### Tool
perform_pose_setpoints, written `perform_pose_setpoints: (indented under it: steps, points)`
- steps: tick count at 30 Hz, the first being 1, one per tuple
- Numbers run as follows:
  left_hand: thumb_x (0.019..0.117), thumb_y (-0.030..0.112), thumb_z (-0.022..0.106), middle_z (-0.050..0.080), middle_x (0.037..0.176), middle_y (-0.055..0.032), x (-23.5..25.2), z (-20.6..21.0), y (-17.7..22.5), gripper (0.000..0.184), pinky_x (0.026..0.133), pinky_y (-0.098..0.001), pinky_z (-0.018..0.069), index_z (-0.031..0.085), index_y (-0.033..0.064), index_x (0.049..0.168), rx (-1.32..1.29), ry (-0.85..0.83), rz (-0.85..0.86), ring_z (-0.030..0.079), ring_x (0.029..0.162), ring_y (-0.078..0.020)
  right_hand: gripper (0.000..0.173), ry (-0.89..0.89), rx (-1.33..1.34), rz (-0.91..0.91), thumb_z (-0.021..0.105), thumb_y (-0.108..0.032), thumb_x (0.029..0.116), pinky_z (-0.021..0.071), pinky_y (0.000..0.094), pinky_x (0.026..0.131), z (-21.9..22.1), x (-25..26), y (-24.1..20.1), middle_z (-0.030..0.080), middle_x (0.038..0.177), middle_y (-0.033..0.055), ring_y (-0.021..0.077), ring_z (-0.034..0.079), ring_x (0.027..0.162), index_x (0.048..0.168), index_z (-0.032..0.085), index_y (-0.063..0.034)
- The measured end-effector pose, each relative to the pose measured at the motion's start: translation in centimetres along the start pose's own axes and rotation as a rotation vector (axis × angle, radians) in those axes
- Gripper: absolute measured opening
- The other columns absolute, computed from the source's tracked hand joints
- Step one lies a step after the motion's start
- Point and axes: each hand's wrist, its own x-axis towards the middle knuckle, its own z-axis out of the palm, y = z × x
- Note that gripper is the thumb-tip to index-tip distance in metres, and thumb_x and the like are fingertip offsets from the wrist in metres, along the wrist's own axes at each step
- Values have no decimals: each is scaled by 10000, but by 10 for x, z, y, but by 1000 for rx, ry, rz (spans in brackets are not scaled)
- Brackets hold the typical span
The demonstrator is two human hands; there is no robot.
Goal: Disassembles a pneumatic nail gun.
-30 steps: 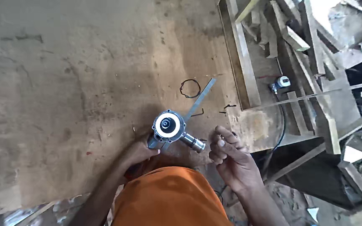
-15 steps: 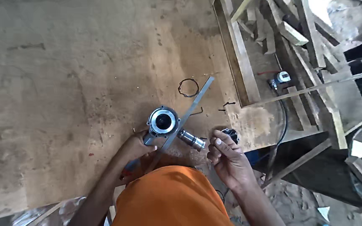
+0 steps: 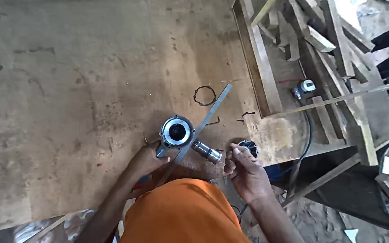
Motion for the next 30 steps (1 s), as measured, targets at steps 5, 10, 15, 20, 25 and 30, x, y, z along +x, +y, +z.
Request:
perform_pose_setpoints:
  steps: [5, 10, 15, 20, 25, 30]
  points:
    - [882, 420, 808, 739, 1056, -116, -4, 5, 2, 599, 830, -578, 597, 601, 174, 1387, 69, 37, -18, 731, 878, -282, 217, -12, -285, -47, 567, -81, 1019, 556, 293, 609, 0, 0, 5, 683, 870, 129, 142, 605, 639, 1183, 702, -38]
    - [883, 435, 799, 741, 1035, -90, -4, 8, 0, 533, 832, -585, 591, 643, 179, 1323, 100, 70, 26, 723, 917, -270, 219, -155, -743, -138, 634, -88, 977, 600, 367, 681, -2, 3, 16, 728, 988, 82, 207, 680, 760, 1184, 704, -72]
    - [869, 437, 812, 736, 1068, -100, -2, 10, -1, 585, 869, -578, 582, 622, 181, 1360, 118, 51, 28, 718, 960, -267, 190, -164, -1113, -125, 690, -127, 945, 631, 385, 754, -21, 21, 39, 732, 1067, 14, 160, 717, 846, 1134, 709, -119]
    - [866, 436, 820, 734, 1069, -104, -3, 9, 1, 601, 877, -564, 581, 617, 155, 1357, 96, 44, 19, 716, 966, -265, 251, -76, -1297, -68, 700, -152, 940, 618, 440, 796, -50, 39, 54, 725, 1114, 59, 203, 717, 885, 1188, 705, -108]
    - [874, 419, 818, 743, 1039, -104, -4, 5, -1, 588, 837, -566, 597, 618, 169, 1368, 74, 67, 29, 731, 895, -263, 299, 29, -1423, -115, 743, -197, 918, 581, 523, 869, -71, 53, 66, 687, 1150, 140, 300, 688, 977, 1182, 683, -70]
    - [898, 426, 792, 738, 1062, -121, -4, -2, 2, 583, 845, -591, 589, 603, 197, 1400, 111, 87, -28, 727, 924, -292, 602, 124, -1519, -194, 838, -268, 820, 519, 593, 992, -81, 76, 84, 599, 1295, 230, 412, 590, 1205, 1328, 608, -41]
